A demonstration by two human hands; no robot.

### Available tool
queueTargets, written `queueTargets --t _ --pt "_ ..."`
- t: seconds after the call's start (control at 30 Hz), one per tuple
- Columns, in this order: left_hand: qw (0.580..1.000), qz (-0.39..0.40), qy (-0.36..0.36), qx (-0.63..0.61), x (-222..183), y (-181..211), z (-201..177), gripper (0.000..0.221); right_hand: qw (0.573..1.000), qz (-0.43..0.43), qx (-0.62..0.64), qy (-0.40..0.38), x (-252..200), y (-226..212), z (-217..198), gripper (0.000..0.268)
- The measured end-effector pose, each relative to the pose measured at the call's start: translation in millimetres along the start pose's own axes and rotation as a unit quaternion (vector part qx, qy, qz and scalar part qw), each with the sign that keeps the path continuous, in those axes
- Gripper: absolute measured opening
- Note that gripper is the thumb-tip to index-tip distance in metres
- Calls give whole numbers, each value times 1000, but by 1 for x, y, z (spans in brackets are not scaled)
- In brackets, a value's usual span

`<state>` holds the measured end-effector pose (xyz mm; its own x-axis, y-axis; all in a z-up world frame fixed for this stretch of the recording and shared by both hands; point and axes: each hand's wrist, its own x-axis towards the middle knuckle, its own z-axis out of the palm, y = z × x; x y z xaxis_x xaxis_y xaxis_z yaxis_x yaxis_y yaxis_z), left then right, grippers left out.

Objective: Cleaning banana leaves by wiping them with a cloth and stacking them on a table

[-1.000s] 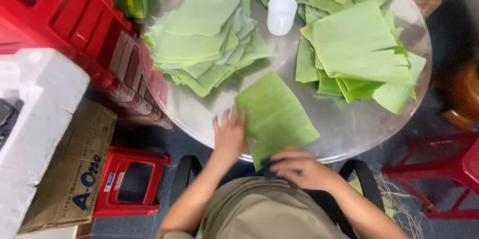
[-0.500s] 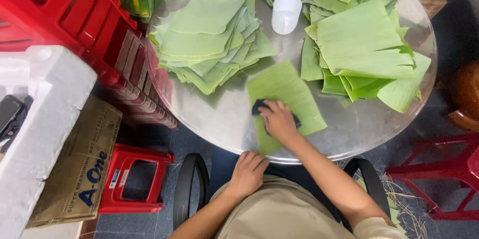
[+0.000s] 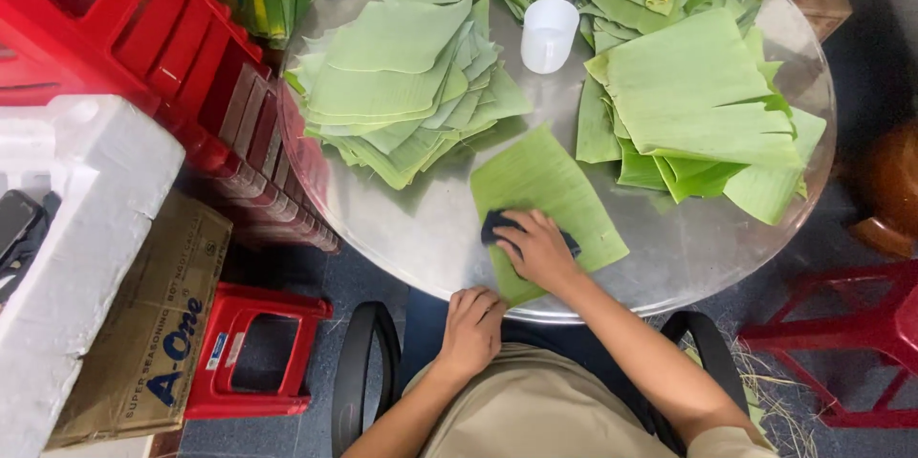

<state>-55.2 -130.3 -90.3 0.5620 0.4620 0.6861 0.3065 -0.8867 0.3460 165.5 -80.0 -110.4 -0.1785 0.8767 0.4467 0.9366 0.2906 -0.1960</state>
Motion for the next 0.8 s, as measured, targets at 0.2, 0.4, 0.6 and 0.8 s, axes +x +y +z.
queueTargets --t 0.2,0.4,0.6,0.8 --pt "1000 -20 -7 -10 4 6 -5 17 973 -118 188 -60 -40 -28 -45 17" --pt "999 -13 -10 -50 16 6 -9 16 990 -111 90 -22 -12 -2 -26 20" --pt "993 -30 -30 -113 10 -4 -5 13 981 53 108 -151 61 63 -20 30" --pt "992 -52 -37 -111 13 -9 -5 11 986 121 52 -100 106 127 1 31"
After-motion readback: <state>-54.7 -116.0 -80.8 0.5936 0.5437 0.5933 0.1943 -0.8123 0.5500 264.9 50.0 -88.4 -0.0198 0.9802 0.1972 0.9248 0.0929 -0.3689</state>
